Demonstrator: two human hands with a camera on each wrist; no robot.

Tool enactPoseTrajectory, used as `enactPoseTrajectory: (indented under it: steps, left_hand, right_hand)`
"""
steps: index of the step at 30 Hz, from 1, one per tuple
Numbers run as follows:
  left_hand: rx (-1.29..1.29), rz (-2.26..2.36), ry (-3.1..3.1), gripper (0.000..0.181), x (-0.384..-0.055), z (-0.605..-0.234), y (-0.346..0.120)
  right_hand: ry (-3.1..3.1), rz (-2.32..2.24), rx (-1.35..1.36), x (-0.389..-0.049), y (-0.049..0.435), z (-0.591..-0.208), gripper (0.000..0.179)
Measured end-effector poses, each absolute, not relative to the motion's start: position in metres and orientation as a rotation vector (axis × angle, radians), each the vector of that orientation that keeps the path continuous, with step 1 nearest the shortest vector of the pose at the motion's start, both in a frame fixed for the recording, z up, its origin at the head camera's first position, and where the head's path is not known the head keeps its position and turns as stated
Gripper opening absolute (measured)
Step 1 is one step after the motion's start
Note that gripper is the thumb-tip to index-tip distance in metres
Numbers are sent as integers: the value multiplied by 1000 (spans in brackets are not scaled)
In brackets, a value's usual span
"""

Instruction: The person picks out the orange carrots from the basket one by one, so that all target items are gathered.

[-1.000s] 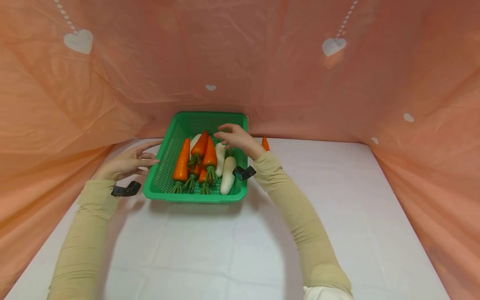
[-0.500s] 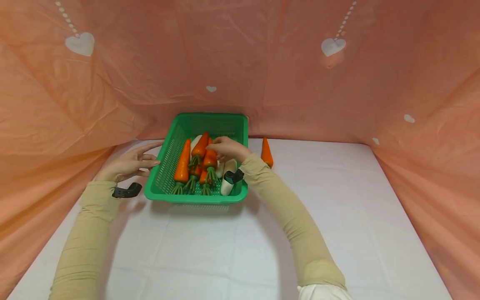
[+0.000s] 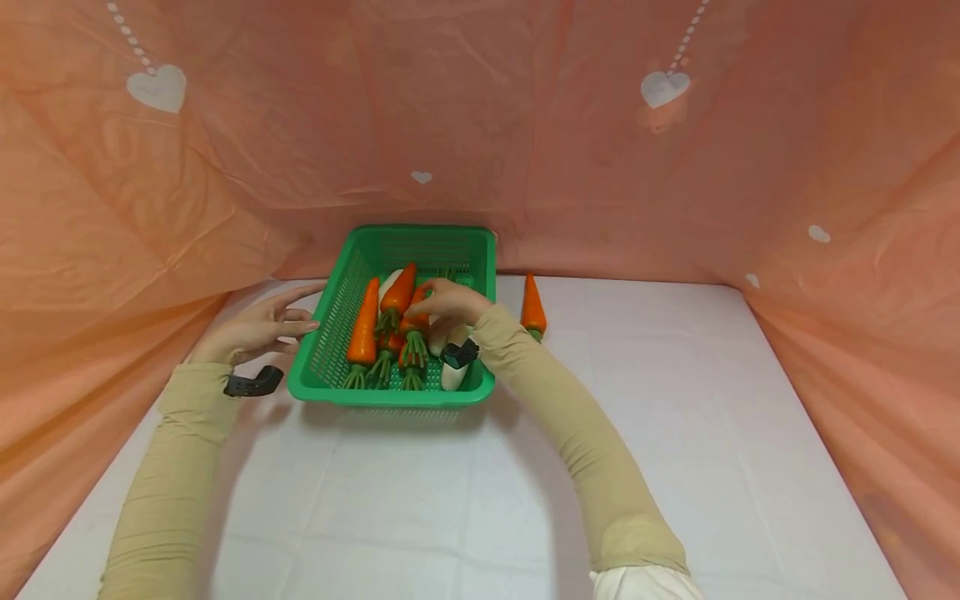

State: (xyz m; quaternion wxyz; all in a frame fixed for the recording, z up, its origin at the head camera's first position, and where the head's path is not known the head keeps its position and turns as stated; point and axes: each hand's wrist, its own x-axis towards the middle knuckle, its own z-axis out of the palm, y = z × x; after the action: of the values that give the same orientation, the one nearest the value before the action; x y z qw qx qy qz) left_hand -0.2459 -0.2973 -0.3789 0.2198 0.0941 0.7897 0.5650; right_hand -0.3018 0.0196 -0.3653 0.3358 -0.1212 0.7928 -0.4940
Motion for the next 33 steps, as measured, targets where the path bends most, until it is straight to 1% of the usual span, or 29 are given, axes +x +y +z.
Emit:
enactPoseTrajectory:
  steps: [10,13,17,21,25,33]
  left_hand:
    - [252,1605,2154,76,-246,-379,-296]
    - [266,1608,2156,75,-246,-380,-297]
    - [285,1607,2160,75,-245,-379,-297]
    - [285,1595,2165,76,-244,-379,-297]
    - [281,1577,2171,75,-244,-380,-297]
    - [295,1587,2148,73,-245,-378,-298]
  right_hand:
    - [2146,-1204,-330,-299,13,-363,73]
    - [2253,-1103,-383,-299,12,-364,74]
    - [2367,-994,-464,-299,10,-365,67]
    - [2358,-1020,-475,-297,9,-365,63]
    - [2350,-1020,-453,-298,9,-364,72]
    - [2103,-1230,-307,-300,20,-358,74]
